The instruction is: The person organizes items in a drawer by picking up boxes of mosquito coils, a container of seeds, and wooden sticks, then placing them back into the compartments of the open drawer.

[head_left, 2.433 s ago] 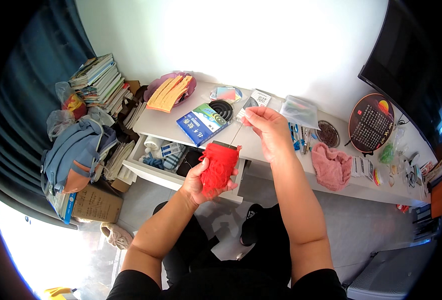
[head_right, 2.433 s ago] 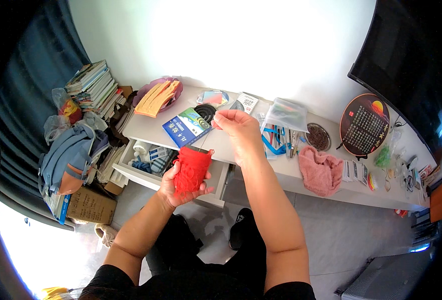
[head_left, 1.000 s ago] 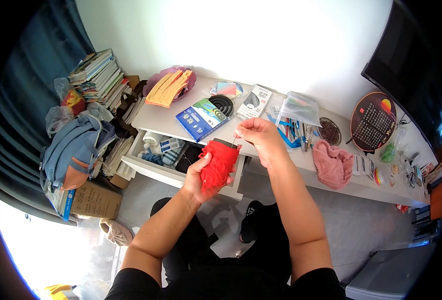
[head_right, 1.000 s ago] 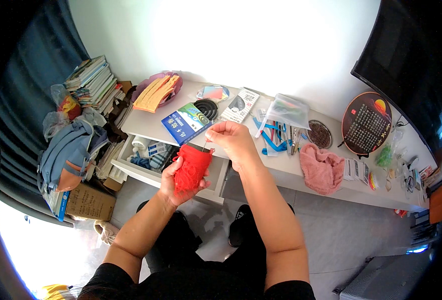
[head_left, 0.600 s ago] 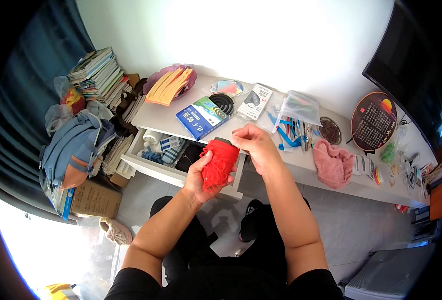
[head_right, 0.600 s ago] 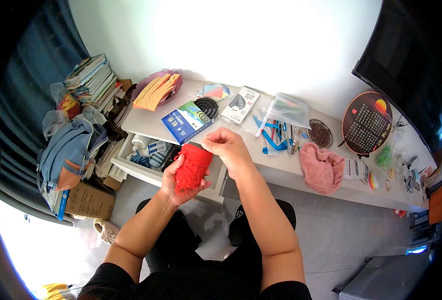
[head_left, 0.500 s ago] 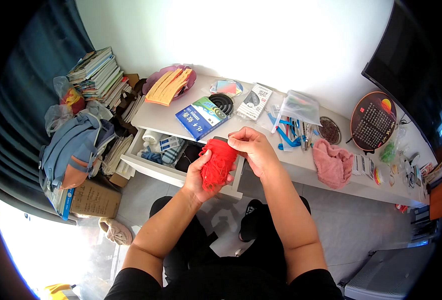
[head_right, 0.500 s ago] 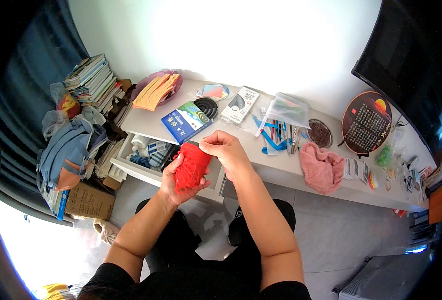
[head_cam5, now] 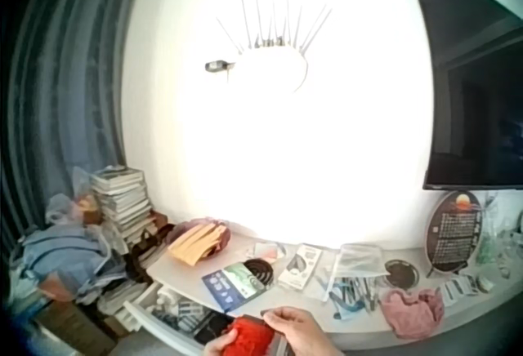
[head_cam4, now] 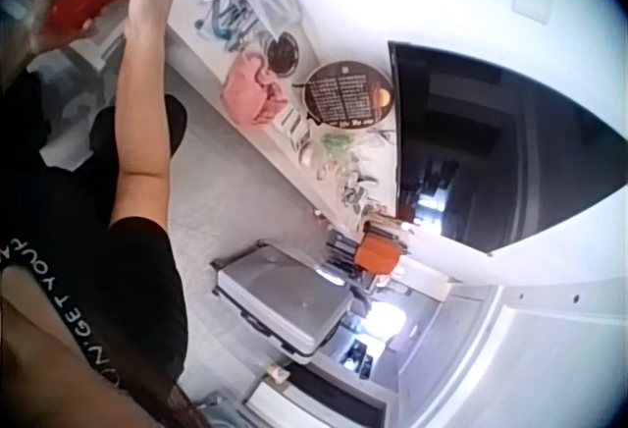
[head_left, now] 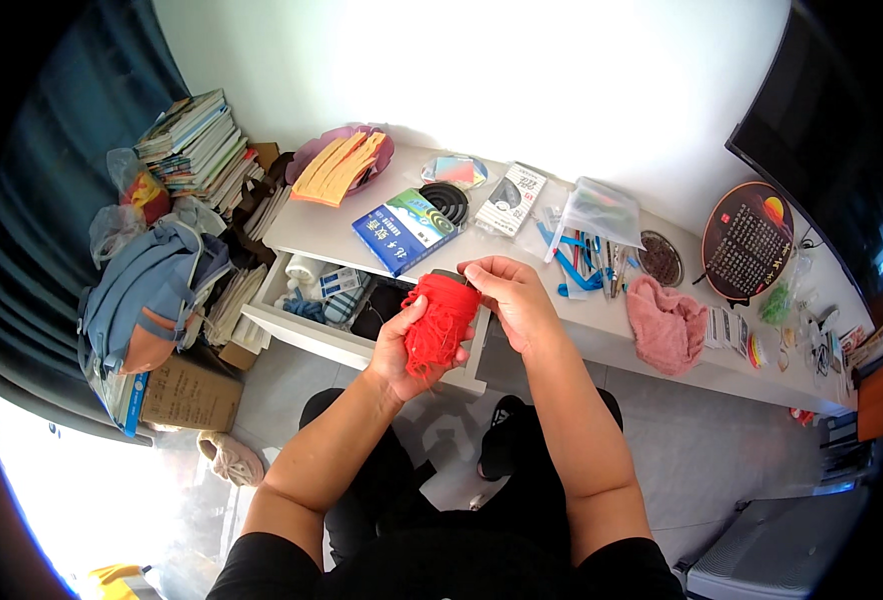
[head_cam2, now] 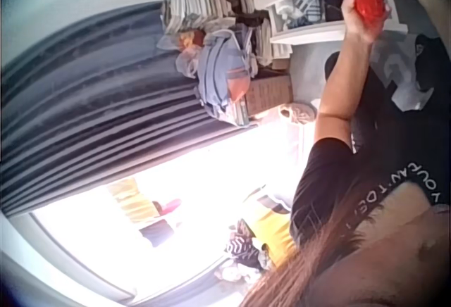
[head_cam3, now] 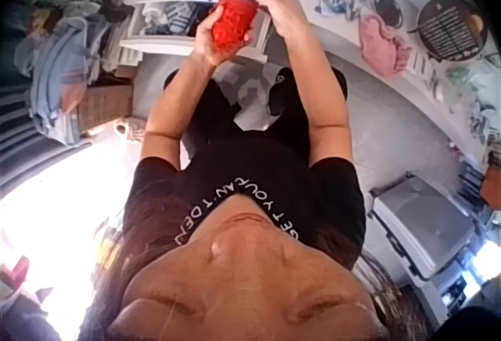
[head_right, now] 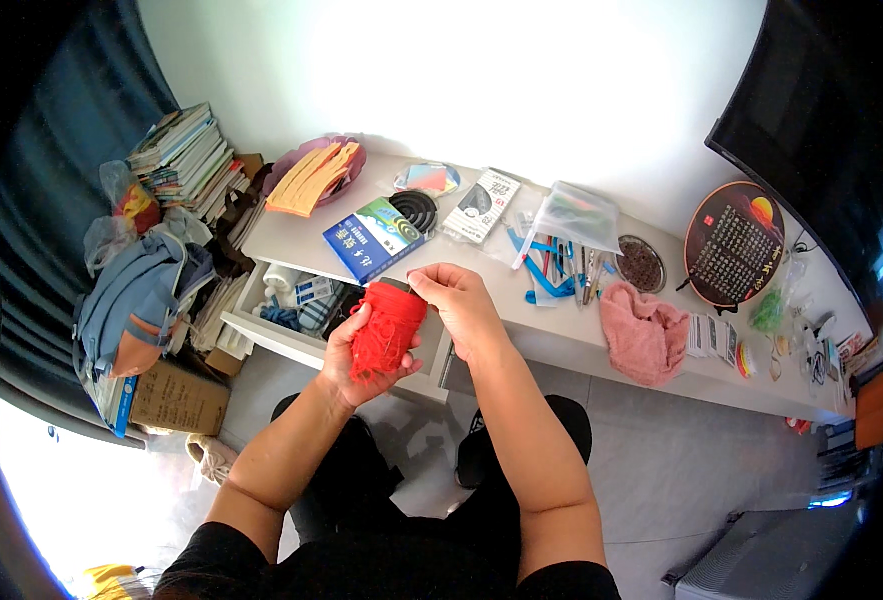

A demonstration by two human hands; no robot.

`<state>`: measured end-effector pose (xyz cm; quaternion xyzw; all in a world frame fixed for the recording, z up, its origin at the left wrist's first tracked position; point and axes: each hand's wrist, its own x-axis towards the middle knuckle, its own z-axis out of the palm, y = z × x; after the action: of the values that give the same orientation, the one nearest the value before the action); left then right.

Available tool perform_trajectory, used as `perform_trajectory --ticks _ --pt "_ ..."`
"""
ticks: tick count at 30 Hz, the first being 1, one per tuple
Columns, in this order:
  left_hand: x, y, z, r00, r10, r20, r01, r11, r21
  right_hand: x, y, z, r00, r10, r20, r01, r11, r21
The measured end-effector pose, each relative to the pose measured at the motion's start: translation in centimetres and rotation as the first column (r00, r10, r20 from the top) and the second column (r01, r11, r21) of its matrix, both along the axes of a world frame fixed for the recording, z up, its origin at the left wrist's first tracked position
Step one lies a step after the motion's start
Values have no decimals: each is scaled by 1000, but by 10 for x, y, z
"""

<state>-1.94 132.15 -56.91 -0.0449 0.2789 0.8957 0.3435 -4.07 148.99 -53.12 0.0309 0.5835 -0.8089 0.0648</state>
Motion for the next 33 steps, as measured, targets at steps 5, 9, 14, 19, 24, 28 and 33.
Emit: perform_trajectory --ticks 5,9,14,19,24,28,33 --pt "2 0 4 1000 -16 23 16 1000 3 1 2 -5 999 -37 11 36 998 46" --pt "-8 -8 -2 979 4 -205 -76 935 -345 10 8 -14 980 -157 119 140 981 135" --pt "-47 -18 -23 942 -227 -249 -105 503 -858 20 15 -70 946 -105 306 76 992 105" --pt "-84 -11 -71 901 -430 -49 102 320 -942 14 -7 -108 894 6 448 39 995 -91" --pt "-84 25 -93 935 -356 15 48 84 -995 -8 -7 -147 907 63 417 7 987 -163" --pt "-95 18 -129 822 -569 11 132 173 -976 -13 -31 -108 845 -20 535 5 1000 30" --pt "-93 19 -121 574 -810 119 -25 -163 -986 -22 -52 -119 793 -123 597 34 987 157"
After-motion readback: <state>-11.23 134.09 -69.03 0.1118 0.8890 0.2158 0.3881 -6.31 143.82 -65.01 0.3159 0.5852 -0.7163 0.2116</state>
